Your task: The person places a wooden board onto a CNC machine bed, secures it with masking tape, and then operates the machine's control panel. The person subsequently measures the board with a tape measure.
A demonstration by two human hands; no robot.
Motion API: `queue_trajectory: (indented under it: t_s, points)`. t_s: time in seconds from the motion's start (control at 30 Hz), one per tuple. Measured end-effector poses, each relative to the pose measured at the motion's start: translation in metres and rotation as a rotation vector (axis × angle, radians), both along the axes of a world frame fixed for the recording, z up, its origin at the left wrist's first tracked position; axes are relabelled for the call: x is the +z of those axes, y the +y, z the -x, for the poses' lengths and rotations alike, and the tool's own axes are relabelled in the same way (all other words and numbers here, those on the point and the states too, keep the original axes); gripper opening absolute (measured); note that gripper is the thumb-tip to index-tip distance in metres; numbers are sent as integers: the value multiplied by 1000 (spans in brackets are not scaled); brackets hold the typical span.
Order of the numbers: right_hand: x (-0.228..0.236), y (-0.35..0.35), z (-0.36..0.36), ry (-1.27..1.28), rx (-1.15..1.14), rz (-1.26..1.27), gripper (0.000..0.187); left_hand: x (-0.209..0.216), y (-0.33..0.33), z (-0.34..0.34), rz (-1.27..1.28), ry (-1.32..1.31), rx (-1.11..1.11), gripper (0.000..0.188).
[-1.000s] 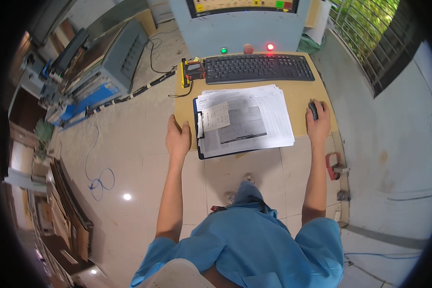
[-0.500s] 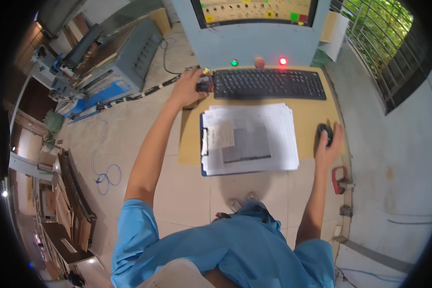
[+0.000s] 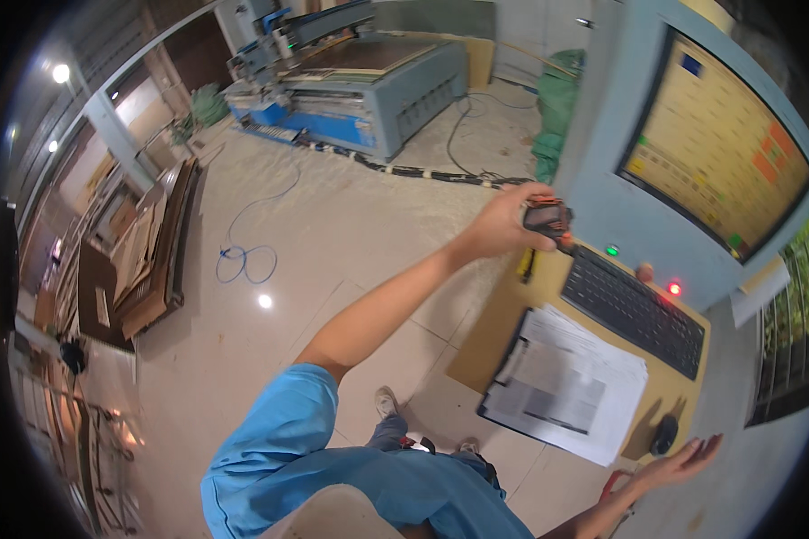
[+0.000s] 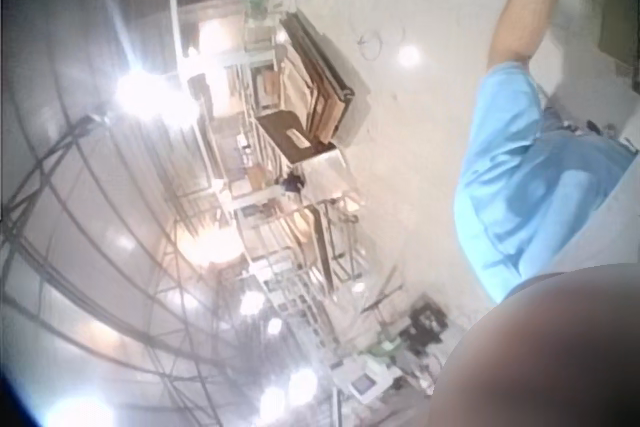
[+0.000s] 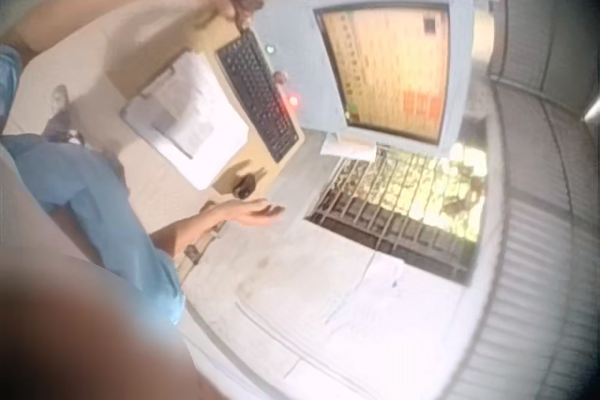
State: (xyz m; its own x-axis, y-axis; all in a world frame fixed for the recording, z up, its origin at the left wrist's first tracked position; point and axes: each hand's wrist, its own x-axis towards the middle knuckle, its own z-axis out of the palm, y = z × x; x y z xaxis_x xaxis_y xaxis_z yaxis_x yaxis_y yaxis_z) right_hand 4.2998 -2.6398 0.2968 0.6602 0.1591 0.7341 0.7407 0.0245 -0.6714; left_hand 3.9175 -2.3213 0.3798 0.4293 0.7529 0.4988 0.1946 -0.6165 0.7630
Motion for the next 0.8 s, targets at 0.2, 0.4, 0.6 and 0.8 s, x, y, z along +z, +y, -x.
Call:
queue_trajectory:
  t_s: [0.2,0.4,0.6,0.8]
  points:
    - [71,72,171,-78,560,98,60,-4,-70,109,531,-589,-456,83]
    - [39,137,414,92,1194,417,79,-67,-132,231,966,-842,-536,73]
    - [-1,220,569,-89,1314,765,69,-116,-116,337,1270,-1051,-265,61]
    - [-38,338,694,-292,1483,672,69,-144,-12,467,1138,-1117,-160,59]
